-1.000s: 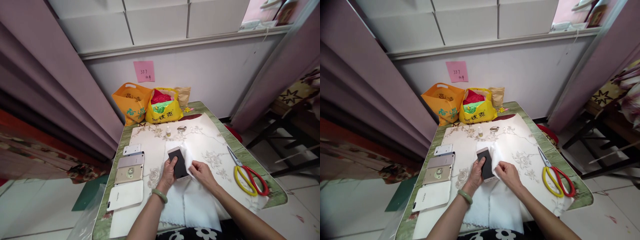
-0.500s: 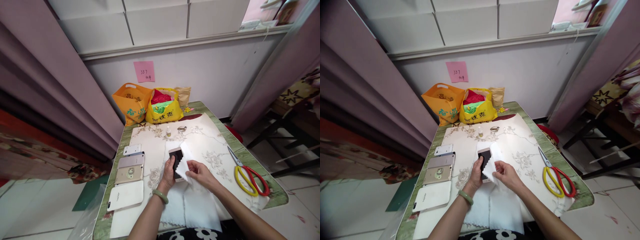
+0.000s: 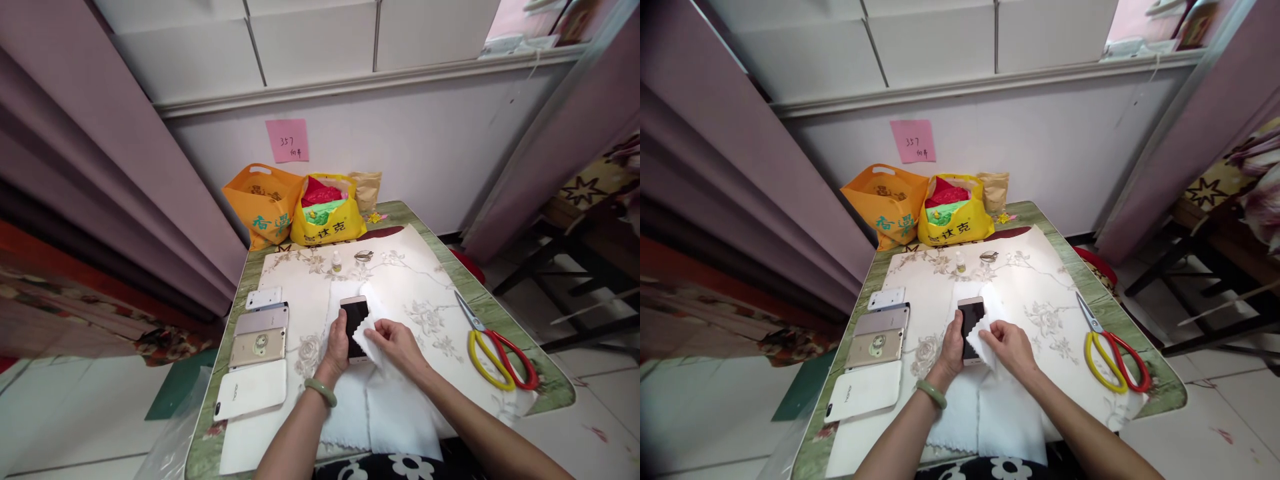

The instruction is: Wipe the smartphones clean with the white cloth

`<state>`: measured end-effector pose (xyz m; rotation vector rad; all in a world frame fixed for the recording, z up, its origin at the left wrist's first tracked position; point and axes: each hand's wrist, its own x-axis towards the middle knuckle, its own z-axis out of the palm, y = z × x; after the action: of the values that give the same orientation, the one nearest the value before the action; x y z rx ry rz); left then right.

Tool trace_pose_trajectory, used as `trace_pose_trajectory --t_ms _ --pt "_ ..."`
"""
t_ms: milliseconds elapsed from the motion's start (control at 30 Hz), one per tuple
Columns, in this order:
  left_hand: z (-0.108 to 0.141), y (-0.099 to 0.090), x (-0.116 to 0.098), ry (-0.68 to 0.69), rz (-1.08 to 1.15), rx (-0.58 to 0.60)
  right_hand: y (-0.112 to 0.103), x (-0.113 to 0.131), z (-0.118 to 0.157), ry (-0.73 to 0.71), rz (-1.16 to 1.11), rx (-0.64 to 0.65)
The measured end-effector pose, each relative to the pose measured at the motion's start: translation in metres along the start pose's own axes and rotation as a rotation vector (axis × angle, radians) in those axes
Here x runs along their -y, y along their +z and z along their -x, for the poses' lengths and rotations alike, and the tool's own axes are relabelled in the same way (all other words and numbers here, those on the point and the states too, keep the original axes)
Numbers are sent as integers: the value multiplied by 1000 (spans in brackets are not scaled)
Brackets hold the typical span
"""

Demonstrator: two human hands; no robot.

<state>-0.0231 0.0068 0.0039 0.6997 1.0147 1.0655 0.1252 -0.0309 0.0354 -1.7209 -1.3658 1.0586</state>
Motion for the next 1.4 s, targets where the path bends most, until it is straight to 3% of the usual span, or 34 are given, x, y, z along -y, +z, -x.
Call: trace_pose_trajectory --t_ms 167,267,400,533,633,733,900,1000,1267,1400 --pt "-3 2 1 28 -24 122 -6 11 -33 14 -121 -94" --pt "-2 1 0 27 -49 115 -3 17 -43 7 -190 -112" --pt "1 0 1 43 -51 38 5 11 -23 -24 -175 -112" --pt "1 0 0 55 -38 -17 11 -8 12 -26 -84 -33" --pt "1 0 -1 35 -41 -30 12 -16 23 -15 -59 14" --pt "1 1 -2 31 15 -27 9 -11 9 2 -64 31" --pt "-1 2 3 30 36 34 4 13 -38 -7 -93 -83" --pt "-2 3 5 52 5 42 5 19 -49 -6 -117 -129" --pt "2 3 0 90 -39 -5 10 -9 7 -36 -33 -33" --pt "1 5 1 75 -12 -23 8 -16 15 -16 3 -1"
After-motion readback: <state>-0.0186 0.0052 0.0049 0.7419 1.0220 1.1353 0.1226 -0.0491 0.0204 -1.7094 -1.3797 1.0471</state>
